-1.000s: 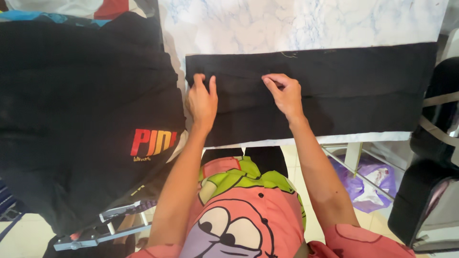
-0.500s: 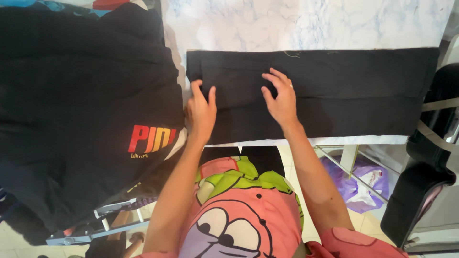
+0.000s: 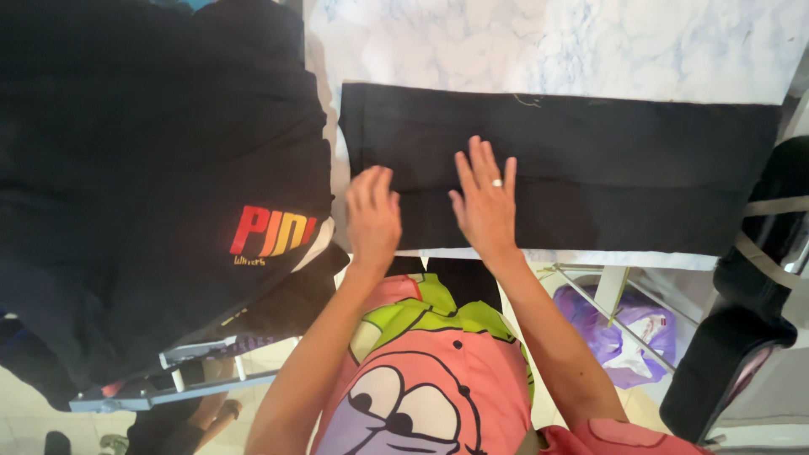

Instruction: The person folds a black shirt on a marble-patterned surface by spreading it flat, smoothing it by hand, and folding the sides and bottom inward to form a square stack.

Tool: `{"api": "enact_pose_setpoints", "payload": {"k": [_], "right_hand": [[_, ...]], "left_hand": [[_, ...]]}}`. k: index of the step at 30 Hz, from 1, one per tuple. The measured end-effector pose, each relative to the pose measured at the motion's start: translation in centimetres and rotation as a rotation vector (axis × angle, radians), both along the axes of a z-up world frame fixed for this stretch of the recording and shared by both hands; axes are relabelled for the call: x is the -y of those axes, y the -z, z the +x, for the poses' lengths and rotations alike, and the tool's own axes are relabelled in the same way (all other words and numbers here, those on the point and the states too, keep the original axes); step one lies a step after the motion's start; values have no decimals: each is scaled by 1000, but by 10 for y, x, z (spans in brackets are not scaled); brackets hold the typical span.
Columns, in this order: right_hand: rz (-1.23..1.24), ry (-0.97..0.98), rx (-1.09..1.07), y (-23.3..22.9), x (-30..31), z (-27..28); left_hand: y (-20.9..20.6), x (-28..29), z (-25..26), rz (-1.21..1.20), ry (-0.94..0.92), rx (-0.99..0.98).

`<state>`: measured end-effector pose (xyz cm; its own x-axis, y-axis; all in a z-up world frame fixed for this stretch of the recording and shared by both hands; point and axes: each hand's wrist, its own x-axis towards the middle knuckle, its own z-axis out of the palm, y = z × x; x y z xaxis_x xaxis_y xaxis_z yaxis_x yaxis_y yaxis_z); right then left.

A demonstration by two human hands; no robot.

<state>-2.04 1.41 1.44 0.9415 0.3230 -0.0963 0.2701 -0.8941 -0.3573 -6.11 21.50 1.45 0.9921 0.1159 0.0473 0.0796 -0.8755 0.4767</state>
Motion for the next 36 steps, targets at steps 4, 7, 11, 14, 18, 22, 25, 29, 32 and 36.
{"api": "enact_pose_setpoints", "payload": {"k": [4,7,11,14,18,22,25,29,32,36], "right_hand": [[65,-133,-13,6,-14,-15],[37,-115,-20,11,-13,-18],[-2,-92,-9,19,-6,-9],[10,-89,-21,24,5,9],[-23,-142,-21,19,17,23],[-64,-179,30,5,12,23],[-44,-213,52,-1,0,13],[155,-263,-19,0,-17,8],[268,-236,-71,6,-19,20],[271,-223,-118,12,-15,41]], "left_hand": [[3,18,-27,-44,334,-152],[5,20,-37,21,339,-244],[8,21,-41,11,273,-222],[9,22,-49,16,261,-239],[8,18,-65,94,305,-253],[-2,7,-85,119,267,-249],[-11,-1,-103,-49,87,-206],[-16,-7,-103,-70,-111,-151],[-15,-6,-92,-113,-231,-70],[-13,-7,-82,-260,-361,-96]]}}
